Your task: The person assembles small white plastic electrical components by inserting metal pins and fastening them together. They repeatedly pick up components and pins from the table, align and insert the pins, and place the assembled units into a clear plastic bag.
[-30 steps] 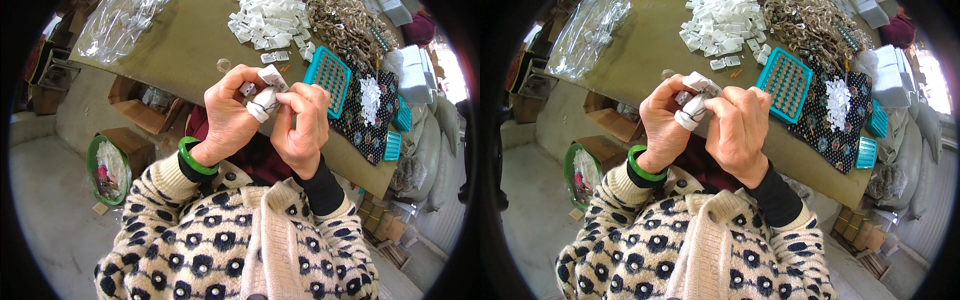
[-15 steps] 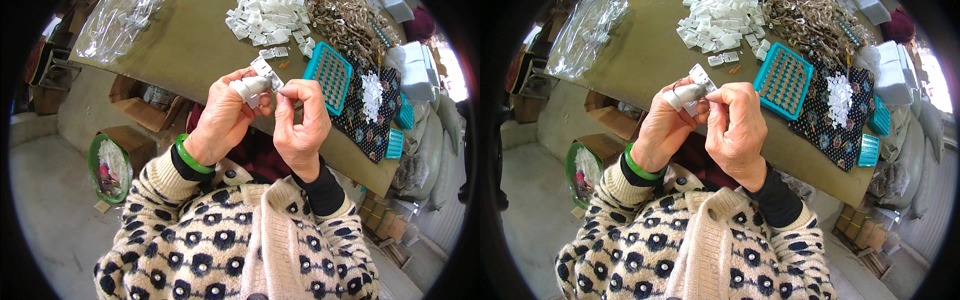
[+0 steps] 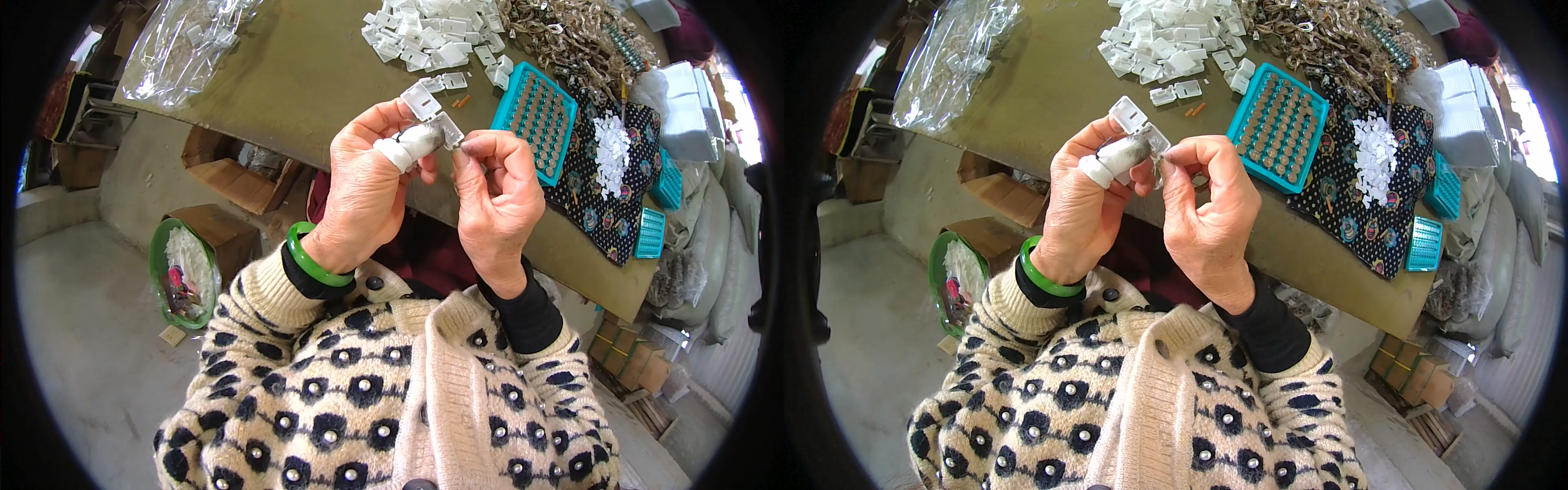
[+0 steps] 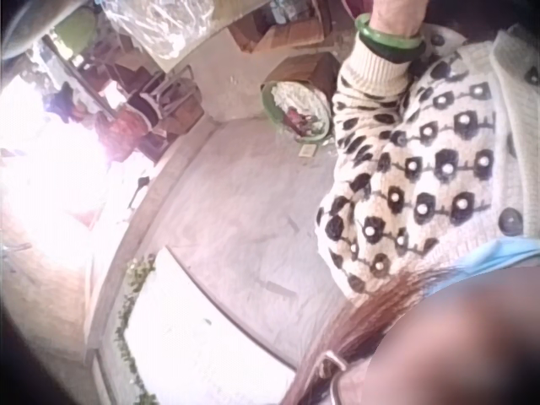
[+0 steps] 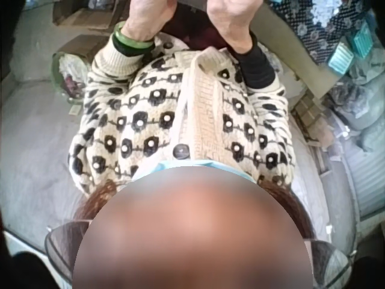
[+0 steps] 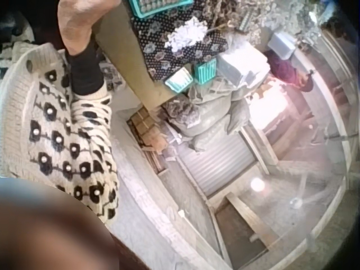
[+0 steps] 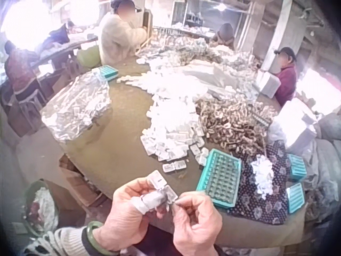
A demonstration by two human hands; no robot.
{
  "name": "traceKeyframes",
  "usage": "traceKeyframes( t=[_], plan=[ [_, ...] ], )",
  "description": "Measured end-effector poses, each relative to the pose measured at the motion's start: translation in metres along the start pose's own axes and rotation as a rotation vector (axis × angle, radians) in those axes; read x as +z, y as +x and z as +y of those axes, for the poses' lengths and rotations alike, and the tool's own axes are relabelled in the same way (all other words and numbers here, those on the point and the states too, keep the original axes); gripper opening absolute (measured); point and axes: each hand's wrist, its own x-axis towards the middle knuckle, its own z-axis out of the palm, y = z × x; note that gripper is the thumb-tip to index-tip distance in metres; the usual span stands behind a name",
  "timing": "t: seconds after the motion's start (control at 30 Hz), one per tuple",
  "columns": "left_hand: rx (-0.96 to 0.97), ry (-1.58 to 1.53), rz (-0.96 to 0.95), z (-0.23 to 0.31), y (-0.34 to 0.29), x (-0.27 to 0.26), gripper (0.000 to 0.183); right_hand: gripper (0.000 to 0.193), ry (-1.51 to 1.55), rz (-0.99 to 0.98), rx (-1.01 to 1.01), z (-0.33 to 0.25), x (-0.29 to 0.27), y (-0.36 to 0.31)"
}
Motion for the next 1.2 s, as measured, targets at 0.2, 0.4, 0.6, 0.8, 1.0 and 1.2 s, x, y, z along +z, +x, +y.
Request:
traceKeyframes(
  t=[0.2, 0.4, 0.6, 0.8, 1.0, 1.2],
  plan=[
    [0.174, 0.106, 0.01, -0.002, 0.002, 0.003, 0.025, 0.011, -0.188, -0.021, -0.029, 0.0, 0.0, 0.001],
    [0.346, 0.339, 0.053, -0.008, 0.0, 0.005, 0.03, 0.012, -0.211, -0.07, -0.048, 0.0, -0.006, 0.004],
    [0.501, 0.475, 0.017, -0.014, -0.003, 0.003, 0.032, 0.01, -0.119, -0.052, -0.014, -0.001, -0.005, 0.009],
    [0.483, 0.43, 0.015, -0.011, -0.006, 0.003, 0.034, 0.01, -0.051, -0.01, 0.164, -0.009, 0.004, 0.003],
    [0.104, -0.009, -0.026, 0.002, -0.005, -0.002, 0.029, 0.009, -0.059, -0.073, 0.174, -0.015, 0.009, 0.003],
    [-0.132, -0.133, -0.025, 0.007, -0.005, -0.01, 0.018, 0.01, -0.235, -0.087, -0.008, -0.014, 0.013, 0.002]
  ],
)
